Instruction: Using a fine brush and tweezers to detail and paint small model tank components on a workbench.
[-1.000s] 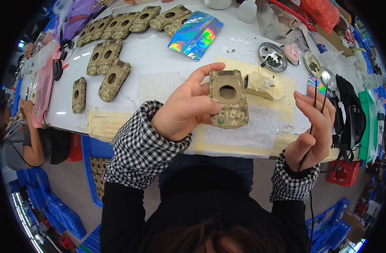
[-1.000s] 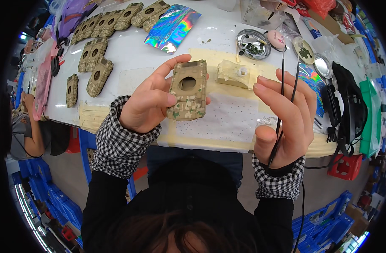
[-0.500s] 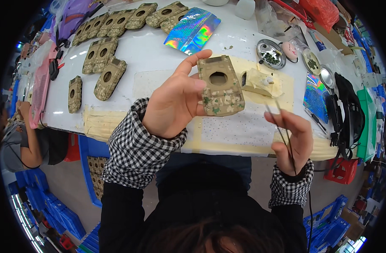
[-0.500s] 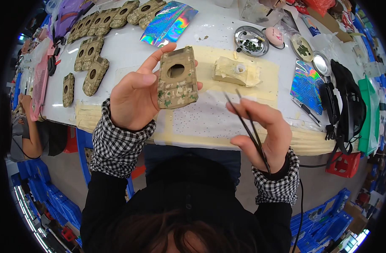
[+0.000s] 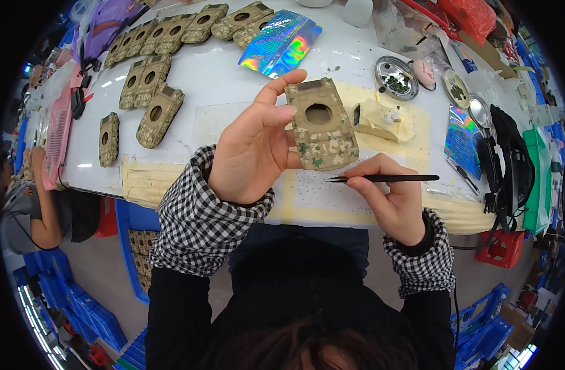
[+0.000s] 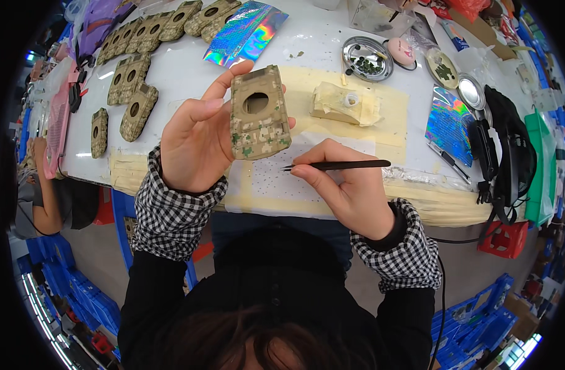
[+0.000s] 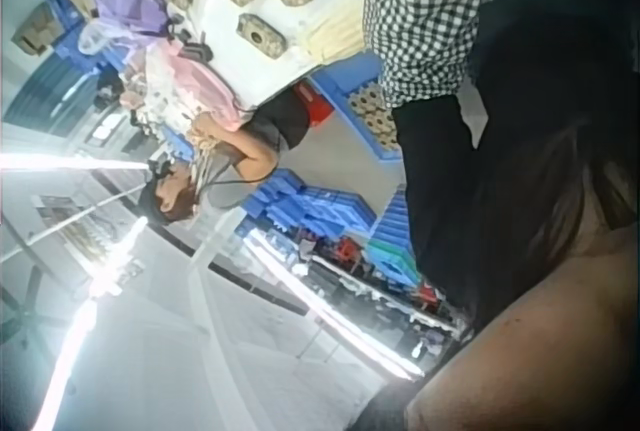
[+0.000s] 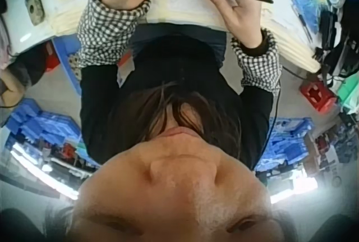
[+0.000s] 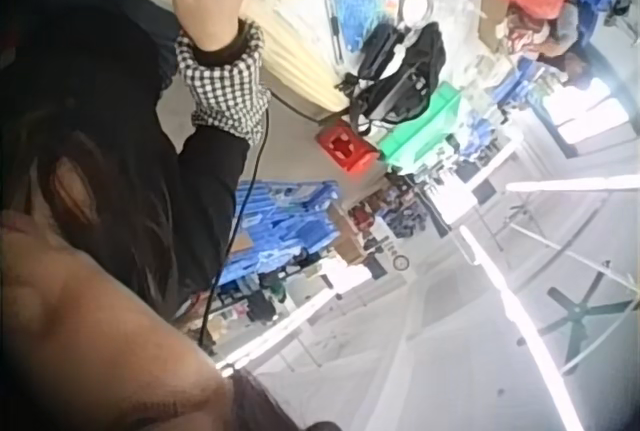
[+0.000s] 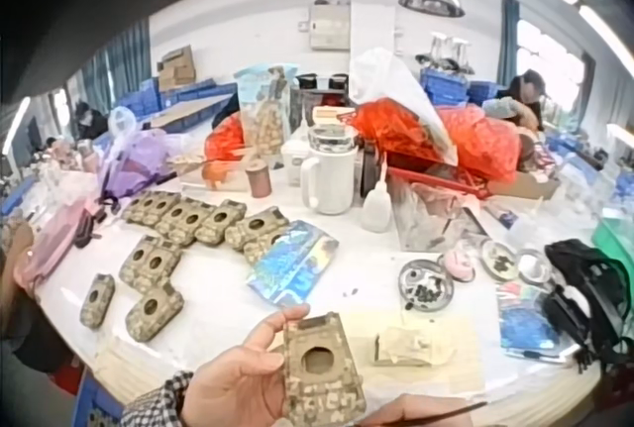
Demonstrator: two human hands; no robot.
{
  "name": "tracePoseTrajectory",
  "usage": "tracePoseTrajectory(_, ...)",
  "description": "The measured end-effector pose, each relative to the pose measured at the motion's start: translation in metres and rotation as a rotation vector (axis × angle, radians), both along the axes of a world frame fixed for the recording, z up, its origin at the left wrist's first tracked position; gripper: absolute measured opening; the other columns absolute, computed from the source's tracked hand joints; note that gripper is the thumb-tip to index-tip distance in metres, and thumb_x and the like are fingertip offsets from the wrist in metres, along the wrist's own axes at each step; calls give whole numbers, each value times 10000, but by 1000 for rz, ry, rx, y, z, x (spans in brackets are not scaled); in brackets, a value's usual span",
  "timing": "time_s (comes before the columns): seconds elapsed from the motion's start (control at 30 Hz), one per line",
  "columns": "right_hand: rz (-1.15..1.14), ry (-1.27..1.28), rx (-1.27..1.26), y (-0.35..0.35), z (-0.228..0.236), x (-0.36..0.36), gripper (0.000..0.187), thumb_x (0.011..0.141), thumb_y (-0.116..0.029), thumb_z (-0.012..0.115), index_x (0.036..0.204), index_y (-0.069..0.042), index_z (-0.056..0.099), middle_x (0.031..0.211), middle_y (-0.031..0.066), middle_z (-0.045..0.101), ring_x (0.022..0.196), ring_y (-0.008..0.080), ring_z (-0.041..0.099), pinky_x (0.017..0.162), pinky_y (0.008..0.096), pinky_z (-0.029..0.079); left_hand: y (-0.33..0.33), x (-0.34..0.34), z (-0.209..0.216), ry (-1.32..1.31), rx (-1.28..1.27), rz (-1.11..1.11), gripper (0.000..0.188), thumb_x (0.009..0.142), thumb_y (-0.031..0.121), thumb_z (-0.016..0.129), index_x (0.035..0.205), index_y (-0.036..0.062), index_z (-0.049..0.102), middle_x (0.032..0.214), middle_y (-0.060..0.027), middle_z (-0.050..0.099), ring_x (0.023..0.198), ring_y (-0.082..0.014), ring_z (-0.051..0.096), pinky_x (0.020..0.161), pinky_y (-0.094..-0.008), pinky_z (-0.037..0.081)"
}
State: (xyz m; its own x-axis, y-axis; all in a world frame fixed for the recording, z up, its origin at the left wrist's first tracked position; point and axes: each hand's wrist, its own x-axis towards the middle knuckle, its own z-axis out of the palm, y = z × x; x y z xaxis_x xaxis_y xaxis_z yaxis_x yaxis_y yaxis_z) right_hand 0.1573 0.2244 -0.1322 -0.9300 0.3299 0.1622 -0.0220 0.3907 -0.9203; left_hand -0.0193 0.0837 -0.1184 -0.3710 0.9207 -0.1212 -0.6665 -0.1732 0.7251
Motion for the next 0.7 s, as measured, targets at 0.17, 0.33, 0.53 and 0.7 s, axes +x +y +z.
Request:
tracePoseTrajectory(0.17,-2,-13,29,-1,0,-1,124,875,-84,681,909,32,653,806,94,670,719,147,631,653,253,494,0,1,-1,1,-3,9,632,914,262,408,1463,46,181,1398,-292,406,1229,-479,485,1051,-513,411)
tracePoseTrajectory(0.33,1,-33,24,-1,-1,-2,130,877,-88,682,913,34,652,800,92,665,717,140,627,644,246,488,0,0,-2,1,-1,16,620,919,255,400,1458,40,183,1392,-296,411,1226,-479,487,1047,-513,414)
tracePoseTrajectory(0.53,4,-36,23,-2,1,-2,126,882,-82,676,914,37,649,804,93,661,714,133,618,642,242,484,1,1,-2,4,3,23,620,919,258,400,1456,35,186,1381,-301,418,1220,-477,494,1035,-512,425)
tracePoseTrajectory(0.7,2,-32,13,-2,1,-2,129,883,-86,676,914,36,648,802,92,661,704,128,612,637,240,482,1,1,-2,8,-1,19,623,916,263,406,1454,32,195,1375,-303,422,1213,-473,502,1028,-509,432)
